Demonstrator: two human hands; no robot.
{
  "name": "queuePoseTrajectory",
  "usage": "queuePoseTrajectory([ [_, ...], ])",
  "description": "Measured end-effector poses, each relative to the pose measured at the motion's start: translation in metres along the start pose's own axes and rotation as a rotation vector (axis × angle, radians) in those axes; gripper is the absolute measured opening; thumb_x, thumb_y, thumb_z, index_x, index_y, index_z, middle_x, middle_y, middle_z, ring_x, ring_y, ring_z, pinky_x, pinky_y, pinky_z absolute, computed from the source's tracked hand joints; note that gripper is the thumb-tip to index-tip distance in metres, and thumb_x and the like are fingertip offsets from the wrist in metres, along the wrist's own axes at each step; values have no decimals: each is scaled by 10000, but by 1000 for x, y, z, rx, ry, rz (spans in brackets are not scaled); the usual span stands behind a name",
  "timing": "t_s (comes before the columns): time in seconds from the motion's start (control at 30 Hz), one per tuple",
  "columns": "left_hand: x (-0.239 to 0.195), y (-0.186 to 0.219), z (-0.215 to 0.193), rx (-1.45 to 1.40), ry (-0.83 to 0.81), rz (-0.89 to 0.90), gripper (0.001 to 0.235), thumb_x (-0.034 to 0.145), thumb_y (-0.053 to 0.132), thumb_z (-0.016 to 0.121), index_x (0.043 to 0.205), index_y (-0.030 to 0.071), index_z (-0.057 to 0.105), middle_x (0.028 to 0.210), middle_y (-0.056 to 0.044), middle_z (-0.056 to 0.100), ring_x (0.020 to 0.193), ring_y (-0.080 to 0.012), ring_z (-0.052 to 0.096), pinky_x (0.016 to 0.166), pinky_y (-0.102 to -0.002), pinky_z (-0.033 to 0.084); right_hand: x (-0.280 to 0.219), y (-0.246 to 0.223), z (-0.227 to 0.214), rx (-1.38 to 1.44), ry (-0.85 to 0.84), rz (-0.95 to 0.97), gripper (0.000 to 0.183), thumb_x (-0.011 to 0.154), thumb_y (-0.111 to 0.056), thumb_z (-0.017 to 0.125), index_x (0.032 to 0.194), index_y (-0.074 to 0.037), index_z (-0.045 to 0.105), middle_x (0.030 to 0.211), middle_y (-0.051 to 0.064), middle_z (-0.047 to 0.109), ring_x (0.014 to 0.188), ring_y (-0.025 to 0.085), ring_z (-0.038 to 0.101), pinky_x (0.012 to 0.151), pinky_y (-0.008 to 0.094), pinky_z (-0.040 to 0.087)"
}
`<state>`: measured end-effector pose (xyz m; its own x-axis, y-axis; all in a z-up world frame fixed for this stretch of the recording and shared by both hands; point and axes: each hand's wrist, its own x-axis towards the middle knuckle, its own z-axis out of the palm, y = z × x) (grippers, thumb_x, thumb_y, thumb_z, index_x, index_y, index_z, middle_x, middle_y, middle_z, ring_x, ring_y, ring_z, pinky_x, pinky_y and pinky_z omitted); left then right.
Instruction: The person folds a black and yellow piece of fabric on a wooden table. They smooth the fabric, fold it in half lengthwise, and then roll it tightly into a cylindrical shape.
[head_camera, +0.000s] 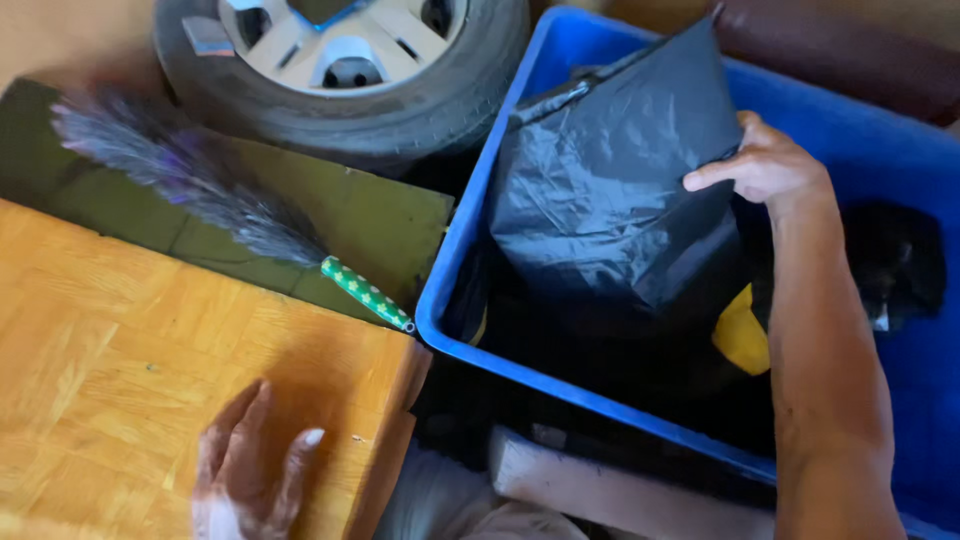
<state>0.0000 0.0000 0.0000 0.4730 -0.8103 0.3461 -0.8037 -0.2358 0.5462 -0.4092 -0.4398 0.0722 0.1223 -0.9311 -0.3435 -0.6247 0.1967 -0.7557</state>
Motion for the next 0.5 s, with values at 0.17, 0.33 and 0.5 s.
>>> queuePoseTrajectory([
  [0.17,38,51,4,-771,-128,-497,567,928,373,543,1263,-64,674,1048,-229,750,902,-307,753,820,-403,624,-76,-55,32,62,-93,-479,470,617,-34,885,1060,-49,728,1112,82,756,968,157,724,847,333,614],
  [0.33,86,70,-13,-1336,-369,-1000,1046,795,745,257,1327,-91,592,1154,-321,663,987,-474,665,842,-556,530,-213,-91,124,-517,-88,-766,289,786,-406,806,635,-188,693,542,-46,683,488,88,547,478,342,430],
  [0.5,96,65,-46,-1902,-934,-604,1005,804,693,669,1436,-74,522,1339,-271,652,1209,-383,653,1045,-576,517,-284,-92,193,-488,-202,-1712,242,1036,-21,438,826,1,556,1273,356,636,958,391,720,647,440,569],
])
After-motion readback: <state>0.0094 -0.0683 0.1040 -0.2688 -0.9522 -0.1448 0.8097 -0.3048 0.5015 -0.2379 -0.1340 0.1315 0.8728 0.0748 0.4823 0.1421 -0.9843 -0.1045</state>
